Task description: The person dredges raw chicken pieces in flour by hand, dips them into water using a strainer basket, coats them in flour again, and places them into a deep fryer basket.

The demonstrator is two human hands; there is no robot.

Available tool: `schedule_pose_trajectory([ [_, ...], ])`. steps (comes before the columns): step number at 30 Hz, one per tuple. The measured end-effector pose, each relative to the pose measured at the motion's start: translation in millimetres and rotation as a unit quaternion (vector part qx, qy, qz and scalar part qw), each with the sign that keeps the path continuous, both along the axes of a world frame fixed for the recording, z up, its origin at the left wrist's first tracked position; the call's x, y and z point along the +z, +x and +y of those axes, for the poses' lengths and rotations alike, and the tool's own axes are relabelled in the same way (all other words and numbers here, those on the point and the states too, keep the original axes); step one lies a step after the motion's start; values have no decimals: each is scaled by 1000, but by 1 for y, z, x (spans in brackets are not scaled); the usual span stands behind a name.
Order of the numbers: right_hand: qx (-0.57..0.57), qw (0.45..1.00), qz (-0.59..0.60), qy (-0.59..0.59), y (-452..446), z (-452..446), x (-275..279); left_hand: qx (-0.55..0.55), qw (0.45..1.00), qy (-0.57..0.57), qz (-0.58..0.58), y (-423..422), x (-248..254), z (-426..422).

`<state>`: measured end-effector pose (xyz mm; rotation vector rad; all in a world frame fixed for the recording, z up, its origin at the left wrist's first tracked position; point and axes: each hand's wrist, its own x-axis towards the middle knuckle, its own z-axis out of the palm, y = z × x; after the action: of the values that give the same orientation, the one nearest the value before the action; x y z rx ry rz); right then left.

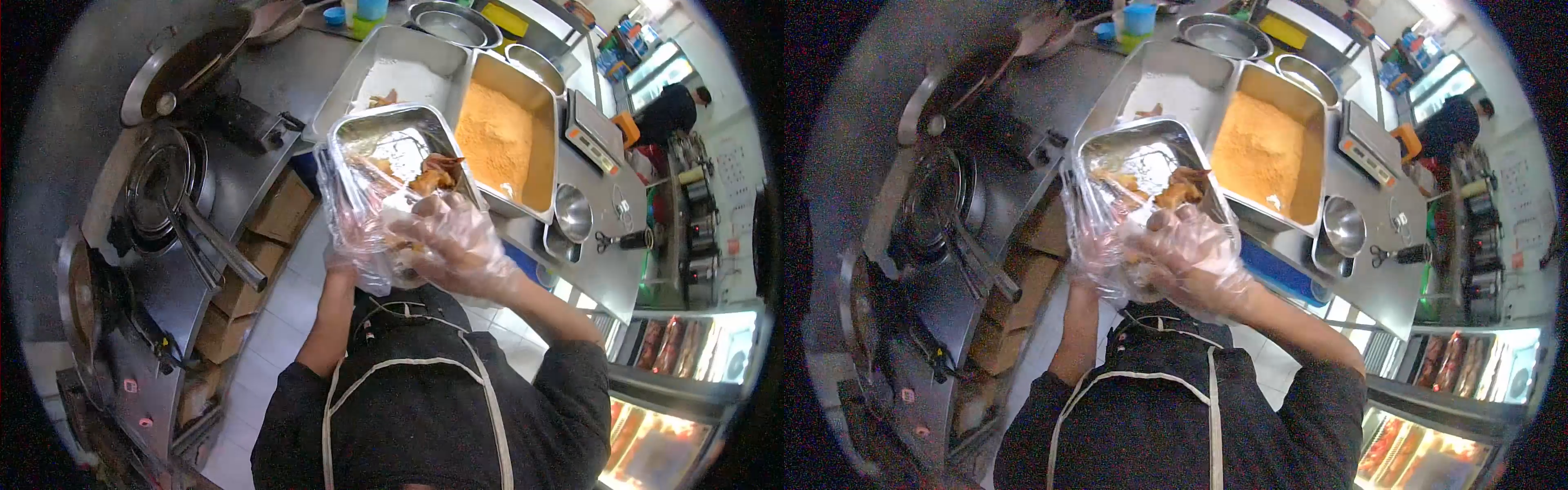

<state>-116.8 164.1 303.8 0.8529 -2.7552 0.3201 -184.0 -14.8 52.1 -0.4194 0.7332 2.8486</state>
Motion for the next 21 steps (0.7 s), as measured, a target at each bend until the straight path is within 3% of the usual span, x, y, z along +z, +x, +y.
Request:
schedule_pose_trajectory([
  [1, -9, 998, -16, -64, 6, 0, 1, -11, 1000, 1, 2, 9, 4, 11],
  [3, -31, 997, 18, -74, 20, 25, -3, -40, 999, 11, 12, 23, 13, 39],
  [7, -140, 972, 90, -166, 63, 94, 10, -182, 977, 94, 65, 53, 94, 110],
  [8, -188, 956, 121, -191, 76, 121, 12, -199, 976, -3, 84, 70, 97, 138],
  [10, -266, 905, 159, -292, 99, 188, 14, -233, 945, -199, 118, 103, 103, 194],
  [11, -345, 824, 56, -446, 114, 226, 8, -229, 932, -201, 199, 137, 138, 217],
  [13, -353, 773, 67, -522, 159, 294, 1, -219, 818, -381, 372, 176, 150, 247],
  [14, -382, 757, 81, -523, 182, 317, -8, -251, 808, -372, 382, 187, 156, 256],
  [16, -374, 644, 45, -666, 243, 375, -35, -404, 734, -423, 344, 217, 174, 300],
  [18, -458, 607, 52, -647, 317, 419, -42, -496, 741, -337, 302, 250, 190, 348],
  [20, -533, 572, 95, -616, 383, 455, -66, -573, 680, -287, 357, 268, 167, 395],
  [21, -540, 529, 94, -647, 380, 420, -65, -588, 632, -323, 388, 240, 144, 382],
])
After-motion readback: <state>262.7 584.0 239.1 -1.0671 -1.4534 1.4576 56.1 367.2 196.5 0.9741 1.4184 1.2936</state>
